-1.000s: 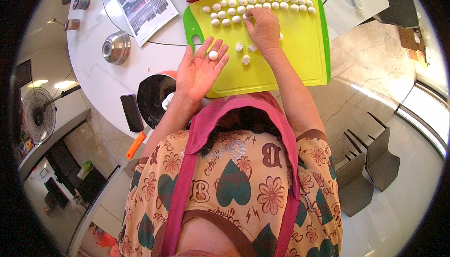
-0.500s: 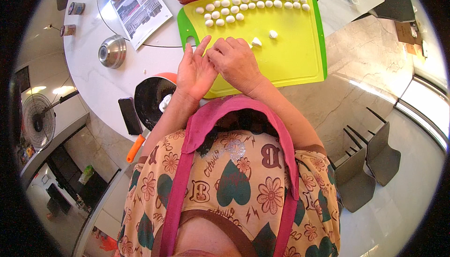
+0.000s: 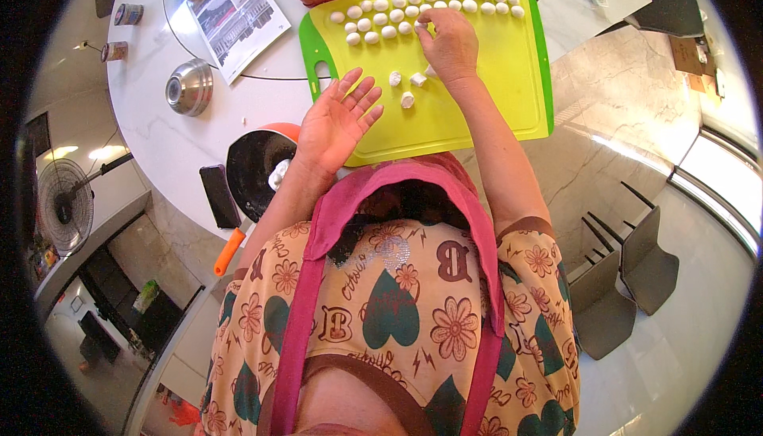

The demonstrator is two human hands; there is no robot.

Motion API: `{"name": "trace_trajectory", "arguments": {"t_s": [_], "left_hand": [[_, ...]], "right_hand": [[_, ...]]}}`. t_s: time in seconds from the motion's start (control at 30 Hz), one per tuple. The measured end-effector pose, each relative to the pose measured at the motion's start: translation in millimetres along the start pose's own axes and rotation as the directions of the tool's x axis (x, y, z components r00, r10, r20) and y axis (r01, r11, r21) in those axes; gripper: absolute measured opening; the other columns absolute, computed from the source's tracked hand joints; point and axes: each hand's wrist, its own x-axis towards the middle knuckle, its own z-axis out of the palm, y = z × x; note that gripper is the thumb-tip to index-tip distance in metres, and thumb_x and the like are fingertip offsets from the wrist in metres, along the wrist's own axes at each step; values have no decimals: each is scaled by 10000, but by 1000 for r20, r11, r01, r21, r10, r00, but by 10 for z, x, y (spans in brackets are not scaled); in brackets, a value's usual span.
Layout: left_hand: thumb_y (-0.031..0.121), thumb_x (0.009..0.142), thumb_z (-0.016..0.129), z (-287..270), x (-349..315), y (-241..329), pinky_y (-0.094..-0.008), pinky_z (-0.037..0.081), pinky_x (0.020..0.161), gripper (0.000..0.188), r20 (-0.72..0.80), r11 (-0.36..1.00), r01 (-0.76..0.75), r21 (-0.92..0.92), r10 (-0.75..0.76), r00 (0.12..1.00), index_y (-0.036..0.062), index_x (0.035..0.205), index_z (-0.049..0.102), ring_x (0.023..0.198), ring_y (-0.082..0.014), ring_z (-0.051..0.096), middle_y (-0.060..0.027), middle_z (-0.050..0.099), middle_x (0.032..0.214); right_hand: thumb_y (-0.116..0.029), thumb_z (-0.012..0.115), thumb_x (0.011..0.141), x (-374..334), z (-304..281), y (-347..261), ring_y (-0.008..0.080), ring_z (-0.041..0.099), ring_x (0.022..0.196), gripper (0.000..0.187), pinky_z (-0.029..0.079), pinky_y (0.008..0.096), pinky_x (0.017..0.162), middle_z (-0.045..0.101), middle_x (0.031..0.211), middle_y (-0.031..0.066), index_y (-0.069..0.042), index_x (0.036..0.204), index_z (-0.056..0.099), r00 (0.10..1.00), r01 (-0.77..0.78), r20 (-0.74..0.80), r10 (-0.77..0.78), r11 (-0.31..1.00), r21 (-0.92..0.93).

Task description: The person repeatedly pinches small portions of white dough from a larger mass in a pan, rolls them into uniform balls between the palms, and places them in rows on a green cutting board. The process continues throughout the clip with consistent hand motions.

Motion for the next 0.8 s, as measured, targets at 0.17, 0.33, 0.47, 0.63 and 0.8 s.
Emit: {"name": "trace_trajectory", "arguments": {"t_s": [0.17, 0.33, 0.47, 0.63, 0.8], "left_hand": [[284, 981, 518, -47, -2, 17, -395, 487, 908, 385, -49, 1000, -10, 14, 11, 999, 55, 1289, 496, 1078, -236, 564, -109, 565, 1182], [261, 978, 525, -96, 25, -21, -386, 496, 886, 358, -106, 1000, 5, 25, -2, 994, 50, 1266, 508, 1049, -228, 577, -100, 578, 1147], [252, 981, 520, -102, 48, -62, -374, 505, 866, 348, -110, 999, 23, 39, -18, 994, 40, 1257, 509, 1031, -225, 586, -107, 578, 1131], [210, 994, 493, -72, 55, -95, -379, 503, 911, 308, -83, 997, 69, 45, -65, 994, 38, 1249, 507, 1056, -237, 580, -107, 563, 1154], [215, 1009, 459, -69, 63, -185, -411, 489, 966, 313, -7, 987, 158, -8, -158, 987, 9, 1239, 505, 1068, -256, 585, -112, 580, 1130]], "right_hand": [[-106, 758, 703, 1, -1, 12, 263, 611, 840, 175, 492, 371, 734, 641, 850, 46, -118, 853, 669, 995, 98, -13, -99, 995, -37], [-103, 726, 733, -166, -451, -178, 250, 611, 882, 178, 502, 376, 743, 637, 924, 60, -110, 903, 674, 987, 72, 147, -65, 997, -40], [-104, 686, 775, -456, -638, -229, 249, 618, 876, 182, 513, 379, 724, 635, 920, 64, -109, 956, 672, 929, 216, 333, -165, 968, -124], [-107, 709, 778, -532, -609, -226, 251, 648, 827, 216, 524, 360, 694, 659, 904, 50, -109, 990, 667, 948, 162, 304, -97, 966, -200], [-127, 686, 777, -524, -709, -781, 241, 622, 715, 129, 507, 365, 604, 605, 771, 60, -112, 899, 646, 962, 194, 163, -220, 968, 161]]}}
